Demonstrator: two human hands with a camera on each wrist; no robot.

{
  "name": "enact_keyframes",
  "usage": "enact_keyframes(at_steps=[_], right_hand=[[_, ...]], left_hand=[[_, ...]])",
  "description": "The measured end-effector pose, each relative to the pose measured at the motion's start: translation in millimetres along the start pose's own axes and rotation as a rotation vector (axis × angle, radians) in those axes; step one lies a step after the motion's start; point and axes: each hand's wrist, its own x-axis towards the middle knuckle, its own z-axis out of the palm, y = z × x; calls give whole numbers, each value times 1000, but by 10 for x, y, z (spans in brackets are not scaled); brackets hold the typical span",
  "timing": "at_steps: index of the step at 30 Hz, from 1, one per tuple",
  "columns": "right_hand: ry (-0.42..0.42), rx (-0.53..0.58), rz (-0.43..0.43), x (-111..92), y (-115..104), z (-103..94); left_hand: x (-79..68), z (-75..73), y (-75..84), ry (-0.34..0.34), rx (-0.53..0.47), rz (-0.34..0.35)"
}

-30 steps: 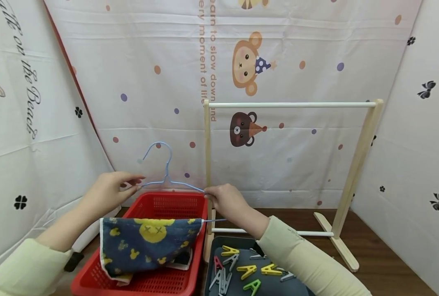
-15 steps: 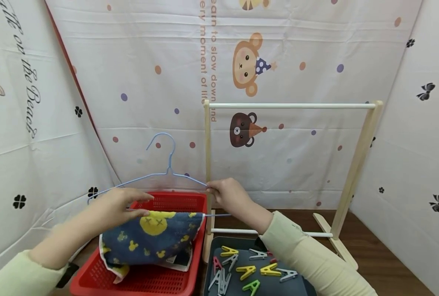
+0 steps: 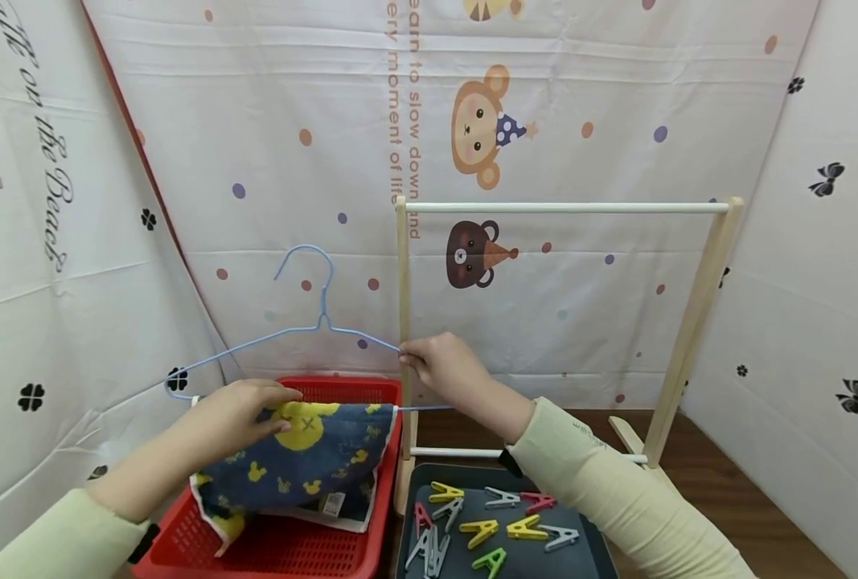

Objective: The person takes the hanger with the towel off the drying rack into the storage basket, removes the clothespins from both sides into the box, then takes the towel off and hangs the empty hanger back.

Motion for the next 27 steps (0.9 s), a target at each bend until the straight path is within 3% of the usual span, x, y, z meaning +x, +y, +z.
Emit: enact_keyframes(at_steps=[9, 18, 27], right_hand=[[-19, 16, 26, 20, -34, -38], [-30, 17, 22, -12, -55, -31], [-10, 6, 8, -75, -75, -70]], left_hand=[[-5, 3, 5, 44, 42, 34], [-32, 28, 51, 80, 101, 25], [-13, 18, 57, 131, 75, 81]])
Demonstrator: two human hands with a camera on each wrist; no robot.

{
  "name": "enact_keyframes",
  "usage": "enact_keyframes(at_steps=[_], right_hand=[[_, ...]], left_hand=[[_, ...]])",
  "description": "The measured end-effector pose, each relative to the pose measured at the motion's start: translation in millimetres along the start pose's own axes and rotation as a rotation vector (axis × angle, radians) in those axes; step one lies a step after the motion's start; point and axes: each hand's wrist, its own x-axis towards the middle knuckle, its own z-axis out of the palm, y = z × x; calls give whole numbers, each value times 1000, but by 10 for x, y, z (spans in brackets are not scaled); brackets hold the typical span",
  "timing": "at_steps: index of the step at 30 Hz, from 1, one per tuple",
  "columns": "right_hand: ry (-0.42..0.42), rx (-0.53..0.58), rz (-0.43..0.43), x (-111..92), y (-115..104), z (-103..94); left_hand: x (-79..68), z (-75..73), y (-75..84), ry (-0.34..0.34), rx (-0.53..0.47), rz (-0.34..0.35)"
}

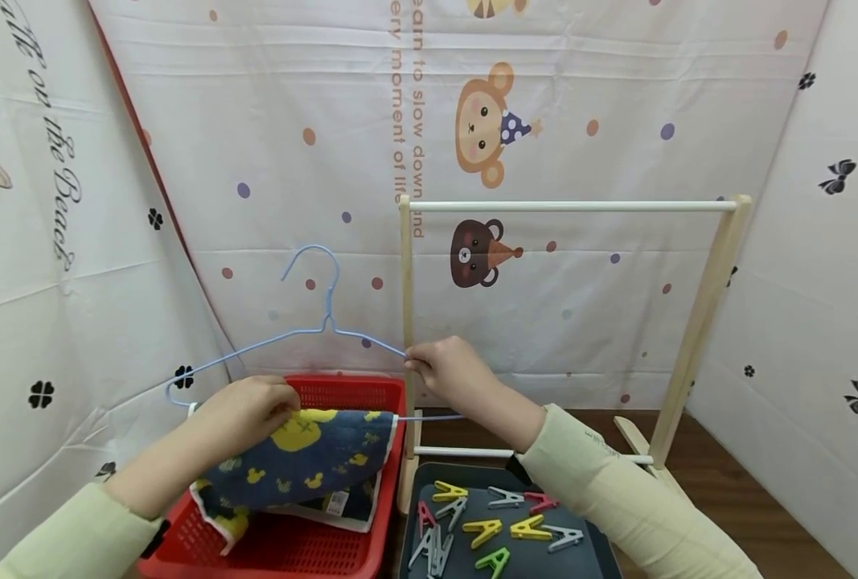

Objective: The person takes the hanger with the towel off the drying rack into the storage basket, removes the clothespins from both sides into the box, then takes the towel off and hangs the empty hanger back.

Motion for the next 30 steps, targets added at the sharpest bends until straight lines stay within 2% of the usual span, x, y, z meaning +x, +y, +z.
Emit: enact_keyframes(at_steps=[5, 9, 23, 30], right_hand=[[-8, 16, 8, -32, 10, 12], [-6, 33, 8, -39, 23, 19], [-30, 70, 35, -72, 47, 74], [-46, 73, 21, -110, 74, 128]], left_hand=[[8, 13, -17, 0, -36, -1], [22, 4, -18, 31, -57, 7], [82, -137, 0, 233, -32, 51], [119, -195, -35, 359, -15, 135]])
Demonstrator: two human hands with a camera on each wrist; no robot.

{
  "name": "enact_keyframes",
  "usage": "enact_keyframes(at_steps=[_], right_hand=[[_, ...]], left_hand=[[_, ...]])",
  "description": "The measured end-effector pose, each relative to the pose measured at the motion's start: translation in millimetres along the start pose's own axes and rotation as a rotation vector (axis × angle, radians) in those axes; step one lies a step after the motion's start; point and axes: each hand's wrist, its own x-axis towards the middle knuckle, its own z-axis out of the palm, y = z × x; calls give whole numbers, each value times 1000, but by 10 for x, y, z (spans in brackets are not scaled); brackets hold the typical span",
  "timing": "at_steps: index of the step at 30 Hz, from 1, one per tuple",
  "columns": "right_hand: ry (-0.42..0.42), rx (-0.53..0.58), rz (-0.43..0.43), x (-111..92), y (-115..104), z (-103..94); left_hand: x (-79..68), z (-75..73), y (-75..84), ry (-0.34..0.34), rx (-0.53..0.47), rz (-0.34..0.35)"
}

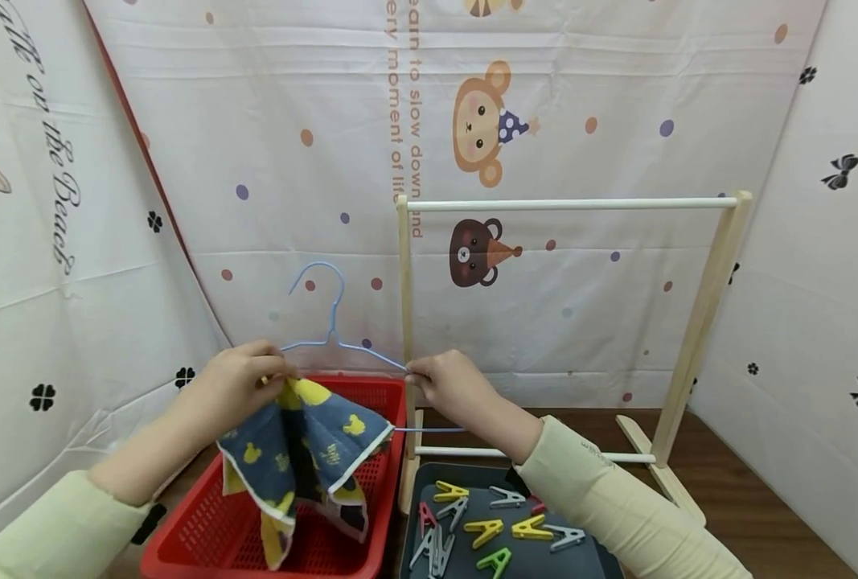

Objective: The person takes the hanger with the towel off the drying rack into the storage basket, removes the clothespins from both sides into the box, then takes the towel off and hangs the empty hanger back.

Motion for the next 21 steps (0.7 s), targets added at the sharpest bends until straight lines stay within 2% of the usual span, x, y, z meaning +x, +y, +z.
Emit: enact_keyframes(at_steps=[3, 13, 21], right_hand=[[-4, 4, -8, -18, 19, 26], [-36, 44, 11, -87, 50, 138], [-66, 47, 43, -119, 70, 229]], left_hand=[[11, -12, -12, 40, -6, 13], [77, -135, 13, 100, -60, -50], [166, -230, 9, 146, -67, -56]])
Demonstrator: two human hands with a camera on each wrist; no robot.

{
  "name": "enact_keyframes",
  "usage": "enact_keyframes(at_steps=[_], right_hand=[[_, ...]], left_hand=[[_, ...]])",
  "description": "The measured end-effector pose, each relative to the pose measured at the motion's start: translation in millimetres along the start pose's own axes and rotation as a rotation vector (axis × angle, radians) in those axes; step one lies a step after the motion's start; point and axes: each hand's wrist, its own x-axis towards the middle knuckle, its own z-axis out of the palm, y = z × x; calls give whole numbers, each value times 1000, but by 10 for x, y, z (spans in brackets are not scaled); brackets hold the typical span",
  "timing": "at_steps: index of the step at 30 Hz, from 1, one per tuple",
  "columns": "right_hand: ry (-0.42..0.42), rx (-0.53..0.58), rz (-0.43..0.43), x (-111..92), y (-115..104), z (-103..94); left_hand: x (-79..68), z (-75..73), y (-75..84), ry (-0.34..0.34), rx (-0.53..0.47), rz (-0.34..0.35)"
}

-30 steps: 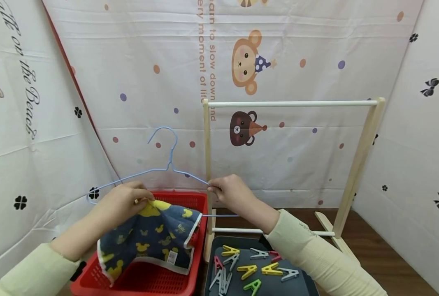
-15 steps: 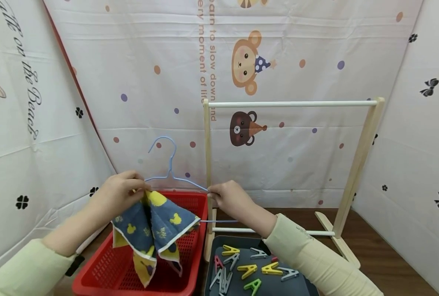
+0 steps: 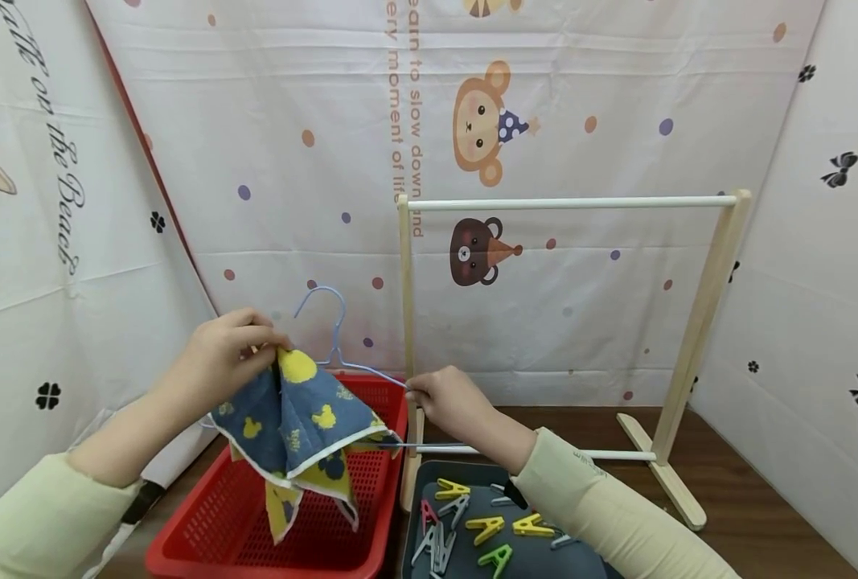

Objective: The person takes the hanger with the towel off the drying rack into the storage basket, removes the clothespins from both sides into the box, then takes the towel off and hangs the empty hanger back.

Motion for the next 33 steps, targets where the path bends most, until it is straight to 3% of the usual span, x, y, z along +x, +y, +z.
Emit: enact_keyframes(at_steps=[6, 16, 22, 27, 33], right_hand=[[-1, -28, 2, -46, 46, 47], [9, 18, 42, -93, 160, 42], [37, 10, 44, -88, 141, 27], [52, 12, 22, -80, 78, 56], [45, 10, -10, -66, -25, 76]], left_hand=[[42, -42, 4, 48, 17, -10], [132, -178, 8, 102, 1, -14], [160, -248, 35, 80, -3, -43], [140, -218, 63, 51, -4, -70], [158, -138, 102, 67, -11, -88]])
